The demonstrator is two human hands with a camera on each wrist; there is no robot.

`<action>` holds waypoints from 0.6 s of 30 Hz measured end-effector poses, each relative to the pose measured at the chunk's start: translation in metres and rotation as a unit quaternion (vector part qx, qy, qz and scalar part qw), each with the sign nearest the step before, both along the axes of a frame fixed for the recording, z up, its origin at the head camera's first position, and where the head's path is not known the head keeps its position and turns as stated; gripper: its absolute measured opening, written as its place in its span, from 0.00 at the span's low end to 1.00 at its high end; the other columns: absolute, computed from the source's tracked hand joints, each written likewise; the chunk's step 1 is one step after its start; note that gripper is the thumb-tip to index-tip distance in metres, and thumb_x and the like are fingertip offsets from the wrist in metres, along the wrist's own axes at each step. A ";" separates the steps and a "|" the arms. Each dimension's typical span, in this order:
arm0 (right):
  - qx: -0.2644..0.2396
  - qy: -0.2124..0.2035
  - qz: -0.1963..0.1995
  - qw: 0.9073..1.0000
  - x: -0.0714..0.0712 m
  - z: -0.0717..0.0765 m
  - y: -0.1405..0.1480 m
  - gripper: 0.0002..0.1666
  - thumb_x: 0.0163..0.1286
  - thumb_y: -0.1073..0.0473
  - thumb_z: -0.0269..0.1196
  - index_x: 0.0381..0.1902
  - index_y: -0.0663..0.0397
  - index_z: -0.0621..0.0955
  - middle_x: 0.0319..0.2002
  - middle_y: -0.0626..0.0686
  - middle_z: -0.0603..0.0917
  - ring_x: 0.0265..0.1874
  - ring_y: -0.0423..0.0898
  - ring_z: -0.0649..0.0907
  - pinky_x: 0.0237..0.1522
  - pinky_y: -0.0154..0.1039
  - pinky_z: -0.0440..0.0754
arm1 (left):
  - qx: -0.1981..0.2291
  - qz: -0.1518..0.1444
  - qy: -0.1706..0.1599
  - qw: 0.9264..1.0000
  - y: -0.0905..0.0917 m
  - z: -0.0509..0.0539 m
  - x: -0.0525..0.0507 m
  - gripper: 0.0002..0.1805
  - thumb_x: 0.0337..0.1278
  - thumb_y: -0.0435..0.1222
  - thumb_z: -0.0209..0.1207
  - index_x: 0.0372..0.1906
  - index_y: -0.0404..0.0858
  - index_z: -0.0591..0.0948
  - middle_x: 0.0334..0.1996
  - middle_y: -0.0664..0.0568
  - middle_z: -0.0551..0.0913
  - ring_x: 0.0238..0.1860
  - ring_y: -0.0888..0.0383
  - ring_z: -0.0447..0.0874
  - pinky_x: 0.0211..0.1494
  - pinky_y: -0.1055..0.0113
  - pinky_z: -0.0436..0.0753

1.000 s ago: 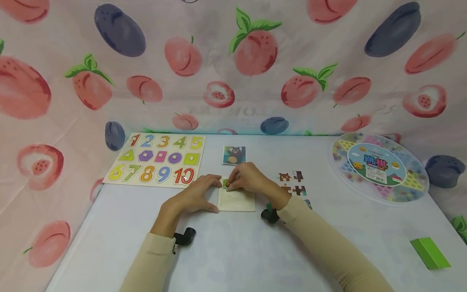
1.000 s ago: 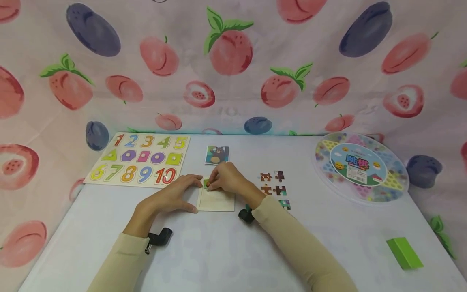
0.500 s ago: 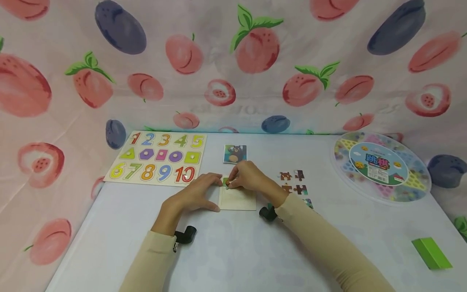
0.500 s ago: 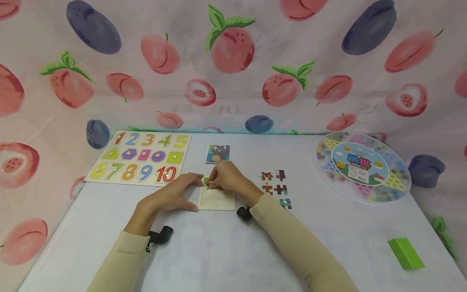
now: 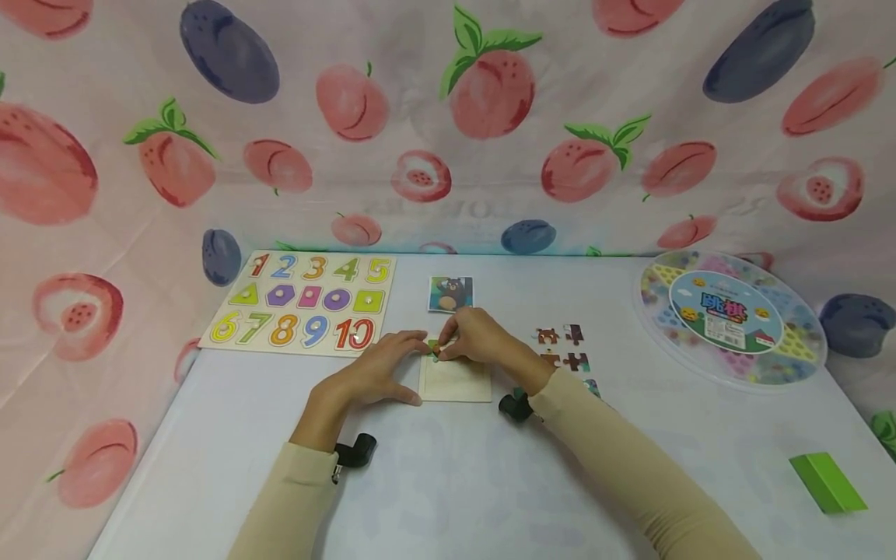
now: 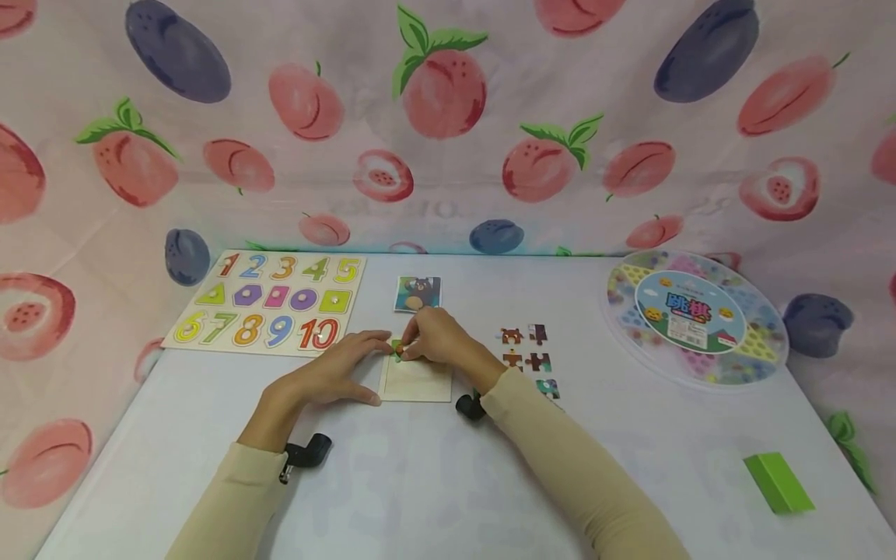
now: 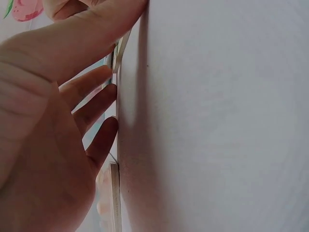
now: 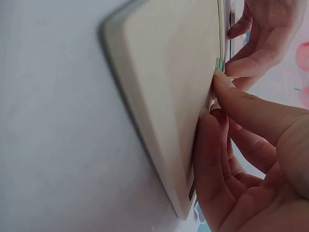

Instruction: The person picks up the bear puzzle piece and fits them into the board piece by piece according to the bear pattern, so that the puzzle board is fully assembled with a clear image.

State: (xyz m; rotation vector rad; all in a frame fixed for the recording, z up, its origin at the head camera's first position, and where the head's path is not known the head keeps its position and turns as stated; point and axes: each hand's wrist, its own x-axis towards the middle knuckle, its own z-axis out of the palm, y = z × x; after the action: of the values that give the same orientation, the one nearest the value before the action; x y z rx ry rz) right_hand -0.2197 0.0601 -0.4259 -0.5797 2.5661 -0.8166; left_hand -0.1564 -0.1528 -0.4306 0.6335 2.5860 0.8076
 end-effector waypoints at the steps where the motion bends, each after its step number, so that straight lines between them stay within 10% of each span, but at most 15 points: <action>1: -0.002 -0.001 -0.001 1.000 0.000 0.000 0.000 0.10 0.58 0.57 0.77 0.36 0.51 0.89 0.40 0.50 0.90 0.34 0.43 0.79 0.39 0.32 0.75 | -0.001 -0.001 0.000 1.000 0.000 0.000 0.000 0.42 0.46 0.44 0.78 0.70 0.45 0.74 0.80 0.51 0.62 0.80 0.46 0.59 0.82 0.43 0.62; 13: -0.024 -0.041 0.044 0.998 -0.001 0.005 0.009 0.12 0.68 0.53 0.69 0.44 0.53 0.89 0.45 0.53 0.91 0.30 0.41 0.81 0.30 0.30 0.76 | -0.002 -0.011 0.002 1.000 -0.002 0.002 -0.001 0.42 0.47 0.45 0.77 0.70 0.46 0.74 0.79 0.52 0.64 0.79 0.47 0.60 0.82 0.43 0.63; 18: -0.036 -0.070 0.098 0.992 -0.007 0.014 0.027 0.19 0.72 0.48 0.65 0.55 0.51 0.86 0.55 0.53 0.89 0.47 0.45 0.88 0.45 0.36 0.86 | 0.000 -0.009 -0.004 1.000 -0.001 0.003 0.000 0.42 0.47 0.44 0.77 0.70 0.47 0.74 0.79 0.52 0.63 0.80 0.47 0.59 0.81 0.42 0.62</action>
State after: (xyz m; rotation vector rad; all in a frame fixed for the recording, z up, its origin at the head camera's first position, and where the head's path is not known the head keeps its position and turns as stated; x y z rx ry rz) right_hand -0.2263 0.0869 -0.4121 -0.7549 2.3179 -0.8531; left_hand -0.1567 -0.1536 -0.4280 0.6517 2.5682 0.8036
